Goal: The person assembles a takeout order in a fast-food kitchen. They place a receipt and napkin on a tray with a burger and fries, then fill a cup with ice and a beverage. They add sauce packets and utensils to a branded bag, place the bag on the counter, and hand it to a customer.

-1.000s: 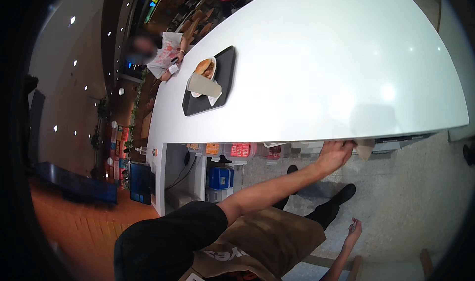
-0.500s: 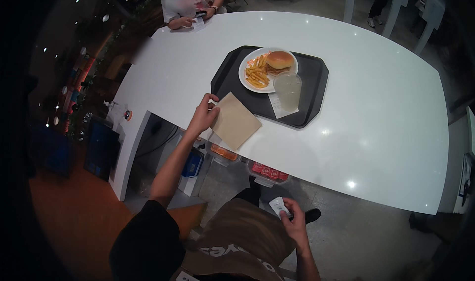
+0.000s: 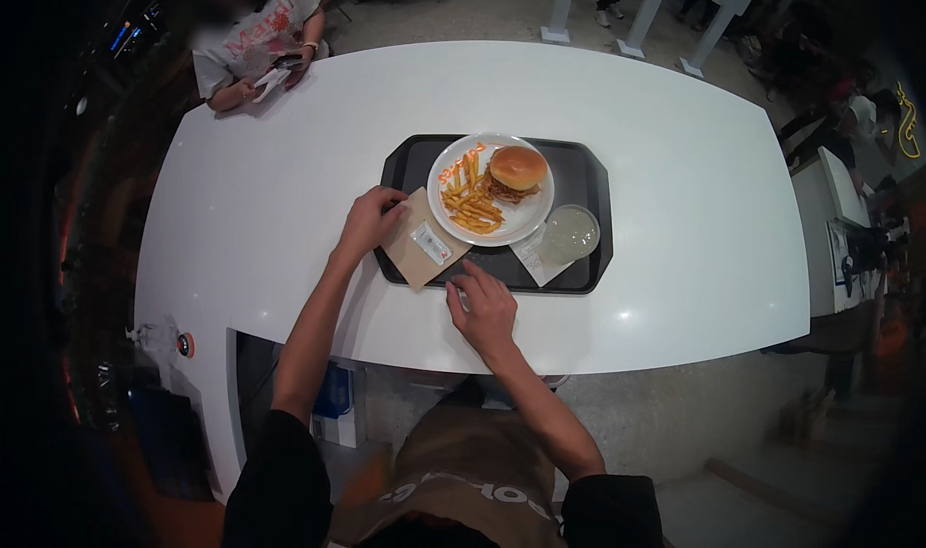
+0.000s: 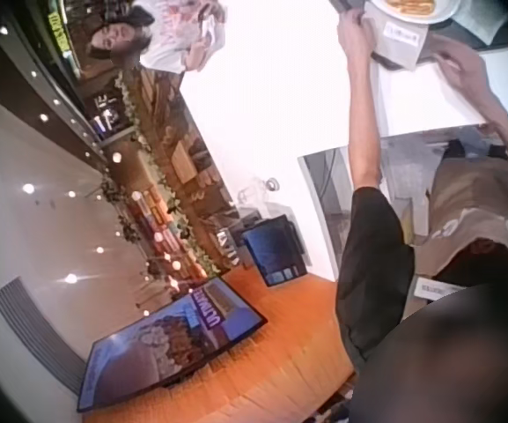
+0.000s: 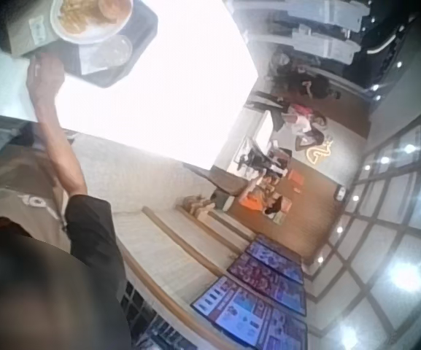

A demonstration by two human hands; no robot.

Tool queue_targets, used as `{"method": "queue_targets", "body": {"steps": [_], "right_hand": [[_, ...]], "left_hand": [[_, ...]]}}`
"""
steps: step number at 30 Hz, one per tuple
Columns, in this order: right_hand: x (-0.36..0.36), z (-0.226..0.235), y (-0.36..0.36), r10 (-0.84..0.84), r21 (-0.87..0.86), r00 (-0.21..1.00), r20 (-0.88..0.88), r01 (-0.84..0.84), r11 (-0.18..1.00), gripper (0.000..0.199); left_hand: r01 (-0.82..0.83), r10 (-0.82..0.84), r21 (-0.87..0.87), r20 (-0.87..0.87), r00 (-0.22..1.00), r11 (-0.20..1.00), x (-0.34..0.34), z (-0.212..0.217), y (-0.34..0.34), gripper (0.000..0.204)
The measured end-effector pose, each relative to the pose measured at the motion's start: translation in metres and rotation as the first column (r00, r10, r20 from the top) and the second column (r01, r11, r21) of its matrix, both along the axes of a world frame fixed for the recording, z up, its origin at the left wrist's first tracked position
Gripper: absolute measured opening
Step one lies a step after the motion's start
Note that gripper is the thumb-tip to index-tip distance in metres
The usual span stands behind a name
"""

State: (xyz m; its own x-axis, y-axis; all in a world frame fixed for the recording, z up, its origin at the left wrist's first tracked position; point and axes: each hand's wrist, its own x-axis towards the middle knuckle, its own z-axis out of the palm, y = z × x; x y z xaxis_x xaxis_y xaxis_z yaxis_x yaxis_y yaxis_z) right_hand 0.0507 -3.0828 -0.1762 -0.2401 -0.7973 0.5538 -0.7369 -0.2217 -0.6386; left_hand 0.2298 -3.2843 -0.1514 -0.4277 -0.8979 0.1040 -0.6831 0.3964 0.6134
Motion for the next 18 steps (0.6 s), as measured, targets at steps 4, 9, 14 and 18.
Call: {"method": "queue_targets", "body": {"steps": [4, 9, 14, 18], "right_hand": [[-0.093, 0.014, 0.064, -0.491, 0.249, 0.868, 0.078, 0.460, 0.852, 0.032], [-0.169, -0.001, 0.058, -0.447, 0.677, 0.895, 0.016, 0.319, 0.663, 0.050], [-0.197, -0.021, 0.041, -0.413, 0.623, 0.856, 0.310, 0.145, 0.769, 0.040], [-0.218, -0.027, 0.025, -0.399, 0.603, 0.738, 0.544, -0.013, 0.798, 0.036]], "left_hand": [[-0.380, 0.372, 0.006, -0.214, 0.903, 0.925, 0.036, -0.029, 0.012, 0.029], [-0.348, 0.431, 0.274, -0.361, 0.827, 0.897, 0.040, -0.110, 0.007, 0.033], [-0.452, 0.498, 0.218, -0.483, 0.720, 0.865, 0.046, -0.157, -0.045, 0.021], [-0.467, 0.528, 0.249, -0.478, 0.702, 0.848, 0.023, -0.142, -0.056, 0.026]]}}
